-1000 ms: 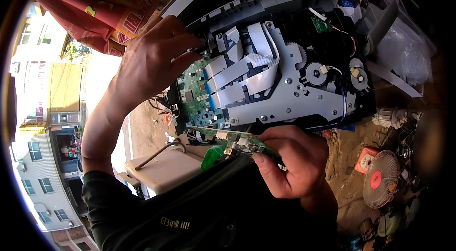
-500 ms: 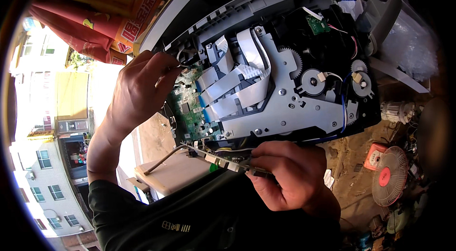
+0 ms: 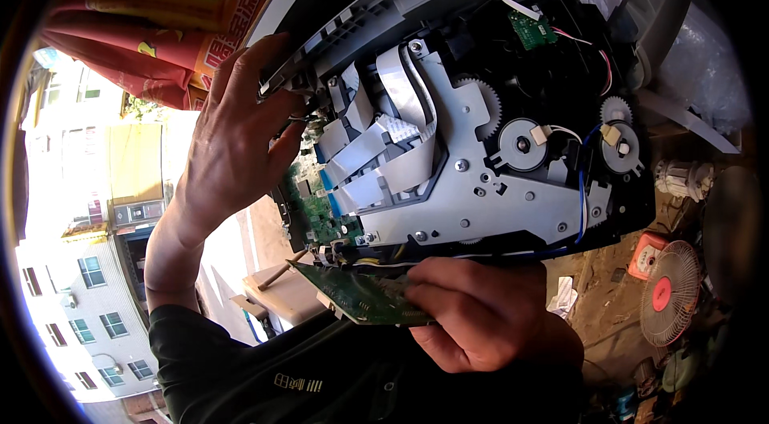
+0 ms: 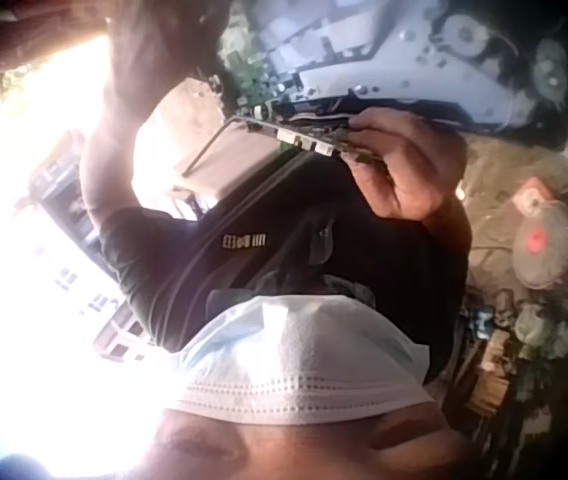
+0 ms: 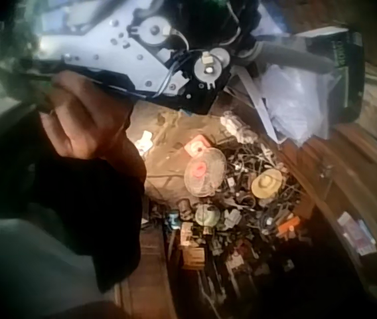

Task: The person opens a printer, removes a circuit board, disconnects ribbon cables, and reinserts the board into the printer chassis. The person handles the board and cables by hand without visible tools.

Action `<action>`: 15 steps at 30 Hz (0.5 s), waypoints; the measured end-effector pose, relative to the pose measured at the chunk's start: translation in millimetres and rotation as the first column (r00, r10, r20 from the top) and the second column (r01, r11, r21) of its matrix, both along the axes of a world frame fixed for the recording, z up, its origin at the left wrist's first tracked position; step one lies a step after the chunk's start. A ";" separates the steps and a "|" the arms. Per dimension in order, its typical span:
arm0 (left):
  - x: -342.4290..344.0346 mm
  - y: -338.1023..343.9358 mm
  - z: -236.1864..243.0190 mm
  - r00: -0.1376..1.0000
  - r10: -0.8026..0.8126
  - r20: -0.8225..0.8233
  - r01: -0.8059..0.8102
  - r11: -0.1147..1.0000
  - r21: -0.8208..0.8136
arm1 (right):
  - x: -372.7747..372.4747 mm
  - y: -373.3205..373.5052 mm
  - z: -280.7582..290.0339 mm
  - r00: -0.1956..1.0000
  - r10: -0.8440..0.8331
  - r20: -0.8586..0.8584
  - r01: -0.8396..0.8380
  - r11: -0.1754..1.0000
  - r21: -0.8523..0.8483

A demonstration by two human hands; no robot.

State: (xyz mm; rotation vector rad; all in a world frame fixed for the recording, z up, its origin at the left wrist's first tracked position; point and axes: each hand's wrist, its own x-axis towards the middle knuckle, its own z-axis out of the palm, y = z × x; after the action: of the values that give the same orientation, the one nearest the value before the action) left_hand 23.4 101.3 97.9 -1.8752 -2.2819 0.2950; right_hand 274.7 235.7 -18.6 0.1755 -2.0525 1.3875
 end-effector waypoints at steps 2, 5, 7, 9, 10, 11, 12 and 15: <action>-1.0 1.5 -1.6 1.000 -0.014 -0.011 0.014 1.000 -0.011 | 0.5 -1.4 -2.5 1.000 -0.017 -0.015 0.017 1.000 -0.007; -3.7 -0.5 -3.2 1.000 -0.017 0.016 0.018 1.000 -0.014 | -0.3 -6.5 -5.4 0.998 -0.048 -0.043 0.046 0.998 -0.032; -4.6 -0.8 -4.8 1.000 -0.014 0.024 0.015 1.000 -0.016 | -0.8 -7.5 -5.5 0.997 -0.061 -0.053 0.059 0.998 -0.036; -4.6 0.0 -6.9 1.000 -0.012 0.008 0.013 1.000 -0.022 | -1.2 -6.1 -4.4 0.996 -0.065 -0.054 0.064 0.998 -0.024; -4.8 -1.1 -8.3 1.000 -0.011 0.007 0.011 1.000 -0.016 | -0.2 -4.1 -4.0 0.998 -0.024 -0.050 0.023 1.000 -0.014; -5.1 -2.4 -9.8 1.000 -0.010 0.006 0.010 1.000 -0.010 | 1.8 -0.8 -3.8 0.999 0.017 -0.045 -0.018 1.000 -0.004; -5.4 -3.7 -11.1 1.000 -0.009 0.005 0.009 1.000 -0.004 | 3.1 1.8 -3.1 0.997 0.059 -0.040 -0.058 0.998 0.005; -4.5 -7.6 -13.6 0.999 0.007 0.047 -0.008 1.000 0.015 | 3.5 6.0 0.0 0.996 0.090 -0.014 -0.090 0.996 0.029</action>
State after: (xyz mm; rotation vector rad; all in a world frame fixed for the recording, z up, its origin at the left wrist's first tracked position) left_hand 18.9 93.7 84.3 -1.8862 -2.3148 0.2367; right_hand 278.3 241.7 -18.7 0.2931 -2.0753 1.4072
